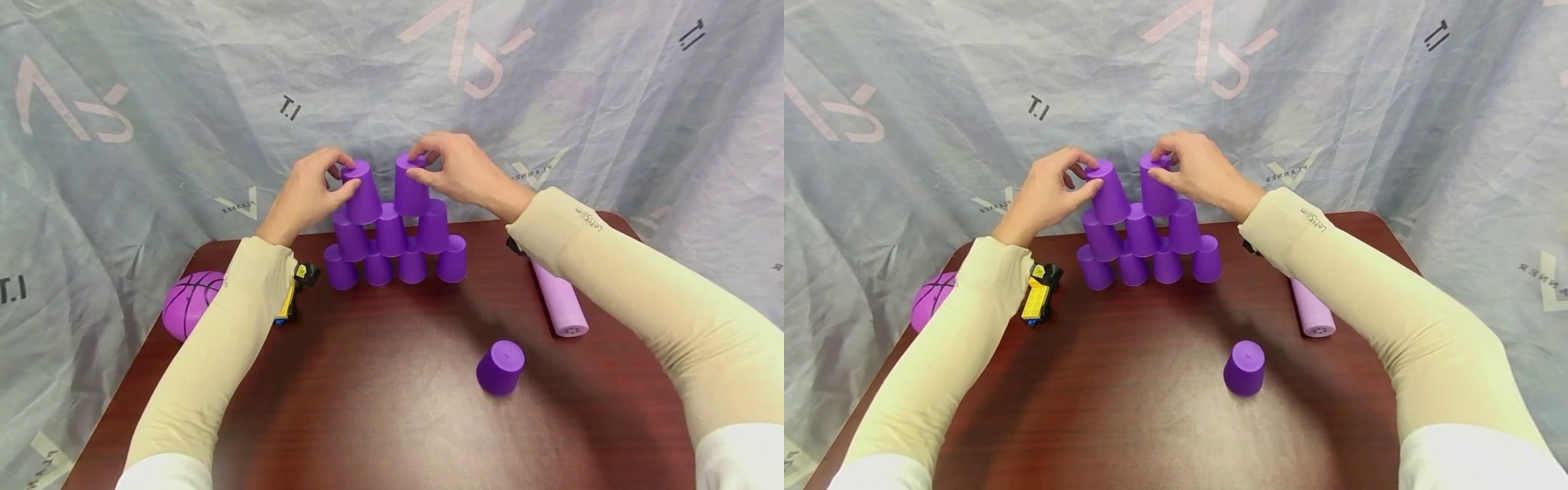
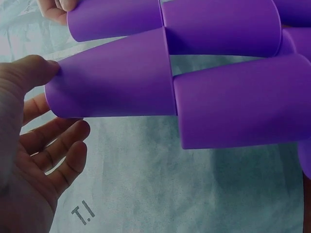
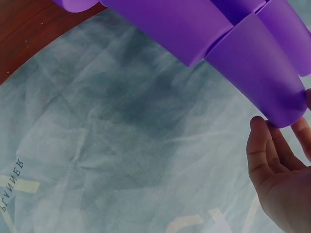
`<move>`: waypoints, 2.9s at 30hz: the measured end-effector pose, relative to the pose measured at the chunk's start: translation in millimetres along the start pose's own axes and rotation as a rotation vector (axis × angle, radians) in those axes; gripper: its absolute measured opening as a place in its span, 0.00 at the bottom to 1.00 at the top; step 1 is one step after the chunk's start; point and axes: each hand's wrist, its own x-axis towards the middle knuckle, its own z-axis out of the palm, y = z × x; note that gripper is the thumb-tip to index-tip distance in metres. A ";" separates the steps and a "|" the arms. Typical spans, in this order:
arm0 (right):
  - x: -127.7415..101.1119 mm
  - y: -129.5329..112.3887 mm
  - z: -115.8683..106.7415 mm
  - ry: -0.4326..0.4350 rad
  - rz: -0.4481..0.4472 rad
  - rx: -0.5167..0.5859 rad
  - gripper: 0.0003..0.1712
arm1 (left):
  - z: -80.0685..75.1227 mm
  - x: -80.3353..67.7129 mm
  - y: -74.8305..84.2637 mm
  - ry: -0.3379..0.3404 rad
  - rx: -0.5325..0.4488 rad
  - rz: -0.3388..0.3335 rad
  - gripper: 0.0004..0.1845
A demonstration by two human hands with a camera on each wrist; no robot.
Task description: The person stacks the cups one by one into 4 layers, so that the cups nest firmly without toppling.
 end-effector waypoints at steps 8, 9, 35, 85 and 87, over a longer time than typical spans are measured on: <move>-3.5 0.0 -0.9 0.002 -0.019 0.005 0.20 | -0.8 -1.7 -3.7 -0.003 0.003 -0.019 0.15; -5.8 0.2 -1.3 0.013 -0.019 0.007 0.21 | -0.7 -2.7 -4.1 0.000 0.001 -0.024 0.16; -216.7 15.6 17.1 -0.144 -0.308 0.060 0.23 | 27.9 -33.0 -17.1 0.130 -0.211 -0.053 0.20; -117.8 -19.8 -41.1 0.173 -0.554 0.029 0.13 | 35.0 -31.6 -21.3 0.104 -0.207 -0.063 0.19; -103.4 -23.0 -46.9 0.219 -0.555 0.038 0.13 | 35.4 -31.4 -20.9 0.098 -0.206 -0.067 0.19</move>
